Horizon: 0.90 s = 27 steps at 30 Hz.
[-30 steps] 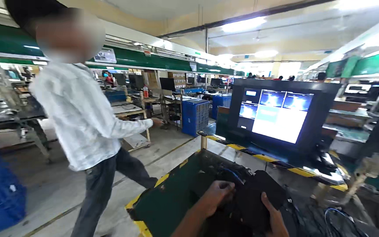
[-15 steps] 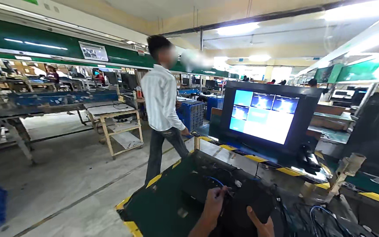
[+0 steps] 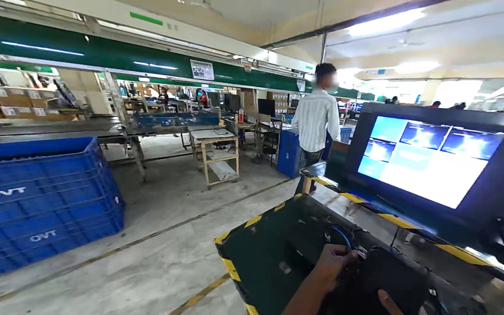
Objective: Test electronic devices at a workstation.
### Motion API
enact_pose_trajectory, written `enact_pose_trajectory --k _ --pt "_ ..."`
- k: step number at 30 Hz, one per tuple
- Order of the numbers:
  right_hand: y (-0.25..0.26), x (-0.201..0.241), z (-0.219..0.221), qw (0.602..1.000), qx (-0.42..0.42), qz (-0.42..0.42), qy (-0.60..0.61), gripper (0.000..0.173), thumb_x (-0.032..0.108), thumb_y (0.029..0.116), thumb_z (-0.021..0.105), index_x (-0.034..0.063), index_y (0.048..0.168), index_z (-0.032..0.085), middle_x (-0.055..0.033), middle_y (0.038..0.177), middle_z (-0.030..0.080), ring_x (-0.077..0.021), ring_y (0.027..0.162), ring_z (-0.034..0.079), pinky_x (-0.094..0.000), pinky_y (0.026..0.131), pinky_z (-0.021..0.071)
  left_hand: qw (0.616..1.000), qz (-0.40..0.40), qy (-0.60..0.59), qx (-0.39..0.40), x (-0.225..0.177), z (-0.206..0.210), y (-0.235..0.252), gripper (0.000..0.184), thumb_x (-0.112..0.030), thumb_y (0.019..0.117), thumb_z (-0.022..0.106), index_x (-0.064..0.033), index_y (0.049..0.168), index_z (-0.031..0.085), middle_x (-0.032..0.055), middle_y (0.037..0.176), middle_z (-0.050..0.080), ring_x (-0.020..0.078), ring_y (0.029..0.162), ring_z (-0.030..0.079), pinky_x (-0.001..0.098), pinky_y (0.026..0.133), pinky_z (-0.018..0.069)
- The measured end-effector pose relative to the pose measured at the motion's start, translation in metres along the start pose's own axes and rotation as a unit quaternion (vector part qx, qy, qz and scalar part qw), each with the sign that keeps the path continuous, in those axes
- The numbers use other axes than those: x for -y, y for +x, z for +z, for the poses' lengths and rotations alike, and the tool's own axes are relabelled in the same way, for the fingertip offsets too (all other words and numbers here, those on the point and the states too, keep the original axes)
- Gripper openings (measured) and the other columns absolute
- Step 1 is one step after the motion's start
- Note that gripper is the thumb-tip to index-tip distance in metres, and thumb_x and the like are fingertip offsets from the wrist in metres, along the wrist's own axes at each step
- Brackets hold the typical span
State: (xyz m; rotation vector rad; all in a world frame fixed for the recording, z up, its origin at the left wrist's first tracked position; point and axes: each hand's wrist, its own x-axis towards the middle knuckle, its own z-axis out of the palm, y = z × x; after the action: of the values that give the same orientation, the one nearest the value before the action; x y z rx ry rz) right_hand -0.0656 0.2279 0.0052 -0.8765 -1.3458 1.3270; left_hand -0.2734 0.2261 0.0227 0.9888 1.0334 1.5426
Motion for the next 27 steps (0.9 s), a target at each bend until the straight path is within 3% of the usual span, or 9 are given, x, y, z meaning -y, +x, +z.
enact_pose_trajectory --k 4,7,8,11,14,17,21,23,27 --pt "-0.007 0.01 0.01 0.999 -0.047 -0.005 0.011 0.075 0.011 0.0783 0.083 -0.0071 0.139 0.043 -0.0105 0.113 0.068 -0.0113 0.1 0.07 -0.0315 0.09 0.061 0.985 0.065 -0.024 -0.159 -0.003 0.024 -0.007 0.014 -0.005 0.0966 0.066 0.0028 0.087 0.073 0.005 0.075 0.07 0.0088 0.068 0.064 0.0268 0.066 0.0549" --pt "-0.018 0.013 0.014 0.988 -0.116 0.025 0.094 0.055 0.014 0.092 0.07 -0.0012 0.138 0.042 -0.0046 0.107 0.069 -0.0055 0.094 0.07 -0.0276 0.085 0.0616 0.966 0.043 -0.091 -0.24 -0.018 0.028 -0.003 0.019 -0.006 0.1037 0.057 0.0089 0.105 0.069 0.0146 0.083 0.072 0.0196 0.072 0.071 0.0341 0.067 0.0612" --pt "-0.018 0.011 0.011 0.985 -0.123 0.037 0.115 0.053 0.016 0.0942 0.068 0.0001 0.137 0.043 -0.0044 0.106 0.07 -0.0059 0.093 0.07 -0.0281 0.084 0.0618 0.97 0.036 -0.088 -0.224 -0.022 0.027 -0.003 0.019 -0.006 0.1037 0.057 0.0085 0.106 0.07 0.0156 0.085 0.073 0.021 0.074 0.072 0.0346 0.069 0.062" --pt "-0.013 0.0 -0.003 0.983 -0.114 0.061 0.13 0.06 0.023 0.0913 0.07 -0.0002 0.139 0.042 -0.0067 0.107 0.07 -0.009 0.093 0.071 -0.0306 0.083 0.0623 0.996 0.026 -0.018 -0.079 -0.024 0.03 -0.01 0.017 -0.008 0.1009 0.062 0.0036 0.106 0.074 0.0117 0.092 0.075 0.0174 0.081 0.071 0.0313 0.074 0.0598" --pt "-0.012 -0.01 -0.005 0.981 -0.099 0.057 0.159 0.058 0.024 0.0889 0.072 0.0007 0.134 0.045 -0.0053 0.103 0.072 -0.0099 0.09 0.072 -0.0307 0.082 0.0633 0.997 0.068 0.022 -0.027 -0.02 0.034 -0.012 0.015 -0.01 0.0981 0.067 0.0005 0.102 0.076 0.0075 0.098 0.076 0.0103 0.083 0.068 0.0261 0.075 0.0564" --pt "-0.013 -0.015 -0.005 0.979 -0.089 0.059 0.176 0.061 0.027 0.0858 0.075 0.0019 0.133 0.045 -0.0044 0.102 0.072 -0.0096 0.09 0.072 -0.0306 0.082 0.0631 0.994 0.098 0.044 -0.013 -0.016 0.035 -0.013 0.013 -0.011 0.0964 0.069 -0.0009 0.098 0.077 0.0052 0.096 0.076 0.0072 0.082 0.068 0.025 0.078 0.0563" --pt "-0.016 -0.02 -0.005 0.98 -0.09 0.066 0.163 0.064 0.027 0.0838 0.076 0.0021 0.133 0.044 -0.0048 0.102 0.071 -0.0094 0.09 0.072 -0.0306 0.082 0.0628 0.992 0.096 0.086 0.01 -0.017 0.027 -0.017 0.012 -0.015 0.0942 0.072 -0.0044 0.093 0.078 0.0002 0.082 0.073 0.0049 0.072 0.064 0.0236 0.069 0.0538" --pt "-0.018 -0.02 -0.007 0.985 -0.083 0.063 0.137 0.065 0.023 0.0819 0.078 0.0003 0.133 0.044 -0.0056 0.105 0.07 -0.0094 0.092 0.071 -0.0306 0.084 0.0621 0.989 0.085 0.119 0.005 -0.016 0.02 -0.017 0.01 -0.013 0.0905 0.074 -0.005 0.087 0.077 0.0006 0.089 0.071 0.0063 0.082 0.065 0.0247 0.076 0.0548" --pt "-0.024 -0.021 0.002 0.982 -0.089 0.075 0.148 0.066 0.015 0.0823 0.077 -0.0007 0.136 0.042 -0.0077 0.107 0.07 -0.0112 0.093 0.071 -0.0316 0.085 0.0621 0.983 0.079 0.164 -0.036 -0.006 0.025 -0.018 0.013 -0.012 0.0873 0.074 -0.006 0.076 0.073 -0.0008 0.082 0.066 0.006 0.077 0.061 0.0244 0.071 0.0514"
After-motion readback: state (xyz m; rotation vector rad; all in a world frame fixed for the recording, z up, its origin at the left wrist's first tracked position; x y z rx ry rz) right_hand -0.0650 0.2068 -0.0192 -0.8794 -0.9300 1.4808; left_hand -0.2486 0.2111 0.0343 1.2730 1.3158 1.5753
